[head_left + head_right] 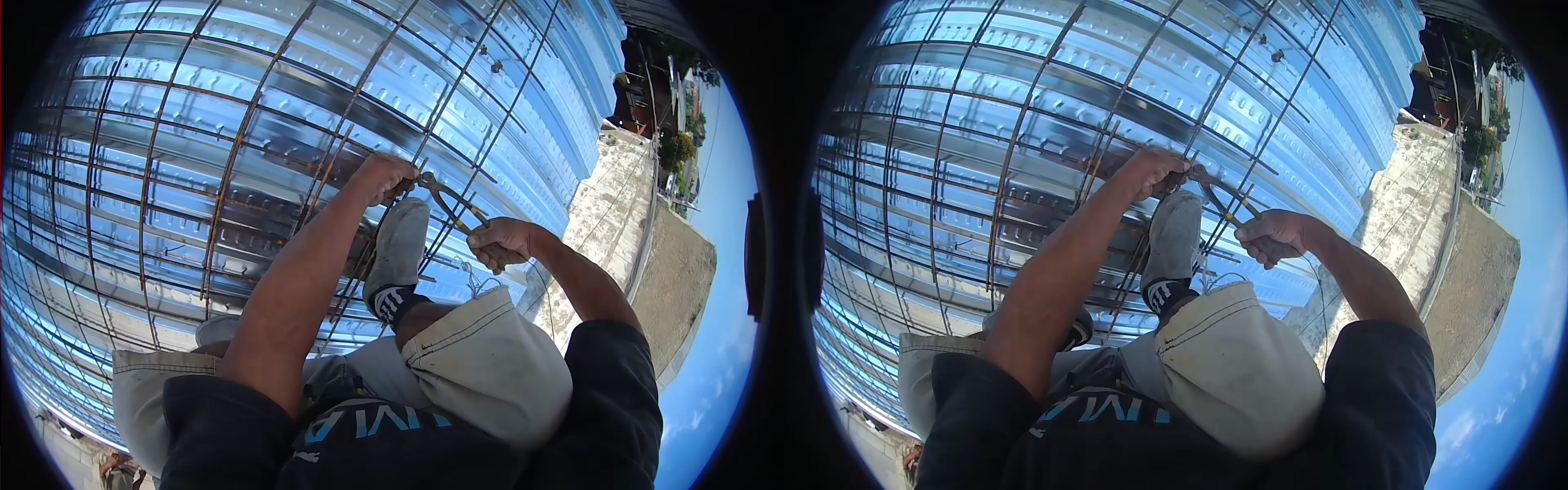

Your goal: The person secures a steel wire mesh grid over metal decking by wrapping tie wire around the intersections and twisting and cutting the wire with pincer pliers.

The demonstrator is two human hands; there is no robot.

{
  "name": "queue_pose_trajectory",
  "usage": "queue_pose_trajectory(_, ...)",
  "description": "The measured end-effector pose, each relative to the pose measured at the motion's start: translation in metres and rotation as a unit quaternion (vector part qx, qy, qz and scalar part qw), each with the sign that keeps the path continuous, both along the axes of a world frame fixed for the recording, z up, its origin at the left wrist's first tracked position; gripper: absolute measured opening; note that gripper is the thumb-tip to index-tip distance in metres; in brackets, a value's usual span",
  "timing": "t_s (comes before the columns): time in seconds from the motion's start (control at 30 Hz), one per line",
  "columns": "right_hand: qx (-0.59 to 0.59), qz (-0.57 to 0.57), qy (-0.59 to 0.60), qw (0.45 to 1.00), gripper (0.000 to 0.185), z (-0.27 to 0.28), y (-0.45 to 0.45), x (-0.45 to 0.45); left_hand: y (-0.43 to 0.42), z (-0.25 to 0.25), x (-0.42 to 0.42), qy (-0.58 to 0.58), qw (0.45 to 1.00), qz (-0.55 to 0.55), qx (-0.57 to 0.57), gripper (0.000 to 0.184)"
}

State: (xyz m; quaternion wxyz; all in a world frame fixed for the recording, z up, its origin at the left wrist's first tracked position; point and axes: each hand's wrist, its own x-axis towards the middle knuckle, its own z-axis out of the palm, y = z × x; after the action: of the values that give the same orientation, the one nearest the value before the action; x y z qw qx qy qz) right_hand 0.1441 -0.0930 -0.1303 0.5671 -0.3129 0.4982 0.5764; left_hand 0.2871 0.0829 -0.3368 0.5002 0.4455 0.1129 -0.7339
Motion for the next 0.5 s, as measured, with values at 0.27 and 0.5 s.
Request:
queue_pose_trajectory(0.27, -0.489, 0.596, -0.348, 0.534, 0.056, 0.037, 0.046, -0.007, 0.001, 0.019, 0.009, 0.014, 1.0, -0.022, 0.009, 0.021)
queue_pose_trajectory(0.5, -0.311, 0.447, -0.195, 0.816, 0.061, 0.036, 0.03, 0.01, -0.001, 0.014, 0.009, 0.011, 0.999, -0.03, 0.023, 0.02)
